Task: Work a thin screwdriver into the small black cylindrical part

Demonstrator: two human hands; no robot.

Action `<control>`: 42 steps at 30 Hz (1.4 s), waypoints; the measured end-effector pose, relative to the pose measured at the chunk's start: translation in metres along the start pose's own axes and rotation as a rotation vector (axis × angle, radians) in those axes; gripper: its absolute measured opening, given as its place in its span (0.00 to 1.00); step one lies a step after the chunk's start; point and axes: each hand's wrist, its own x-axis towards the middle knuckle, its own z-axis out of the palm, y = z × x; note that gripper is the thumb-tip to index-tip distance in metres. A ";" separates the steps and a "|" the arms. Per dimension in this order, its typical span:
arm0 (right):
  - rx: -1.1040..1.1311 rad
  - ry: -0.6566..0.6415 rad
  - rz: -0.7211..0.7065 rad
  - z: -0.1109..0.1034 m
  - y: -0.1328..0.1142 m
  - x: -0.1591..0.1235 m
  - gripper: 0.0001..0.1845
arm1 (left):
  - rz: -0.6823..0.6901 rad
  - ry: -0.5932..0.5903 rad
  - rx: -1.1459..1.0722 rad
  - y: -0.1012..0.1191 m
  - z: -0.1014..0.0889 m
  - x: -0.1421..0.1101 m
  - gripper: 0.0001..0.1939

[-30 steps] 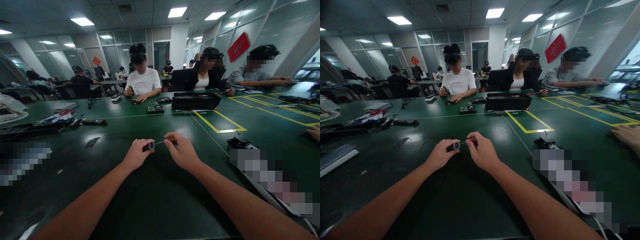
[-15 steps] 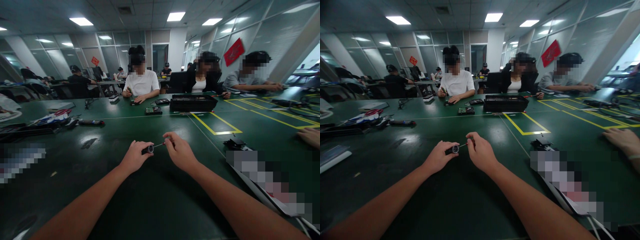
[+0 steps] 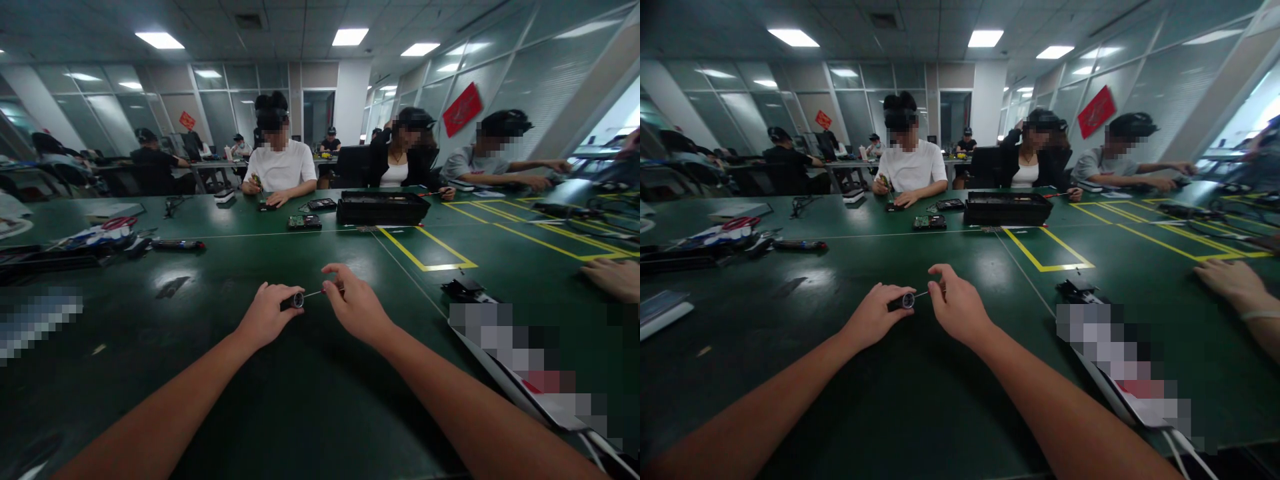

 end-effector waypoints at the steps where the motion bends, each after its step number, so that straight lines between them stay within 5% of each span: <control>1: 0.004 -0.004 -0.008 -0.001 -0.001 0.000 0.16 | -0.002 0.001 0.000 0.000 0.000 0.000 0.19; 4: -0.012 -0.007 0.021 -0.003 -0.001 0.000 0.12 | 0.007 -0.001 -0.004 -0.001 0.000 -0.001 0.18; 8: -0.087 0.022 0.081 -0.003 0.002 0.003 0.20 | 0.020 0.008 -0.012 0.001 0.001 -0.001 0.18; 23: 0.098 -0.012 0.136 -0.003 0.004 0.004 0.12 | -0.002 0.021 0.011 0.001 0.001 -0.001 0.18; 28: 0.408 0.072 0.168 0.005 0.009 0.005 0.10 | -0.009 0.054 0.032 0.003 -0.001 -0.002 0.18; 33: 0.846 0.248 0.446 0.013 0.028 0.014 0.17 | 0.063 0.135 0.108 0.009 0.000 0.003 0.20; 36: 0.758 0.413 0.527 0.014 0.038 0.017 0.16 | 0.052 0.073 0.106 0.009 0.004 0.005 0.20; 42: 0.675 0.385 0.409 0.016 0.036 0.014 0.15 | 0.016 0.049 0.062 0.008 0.007 0.005 0.21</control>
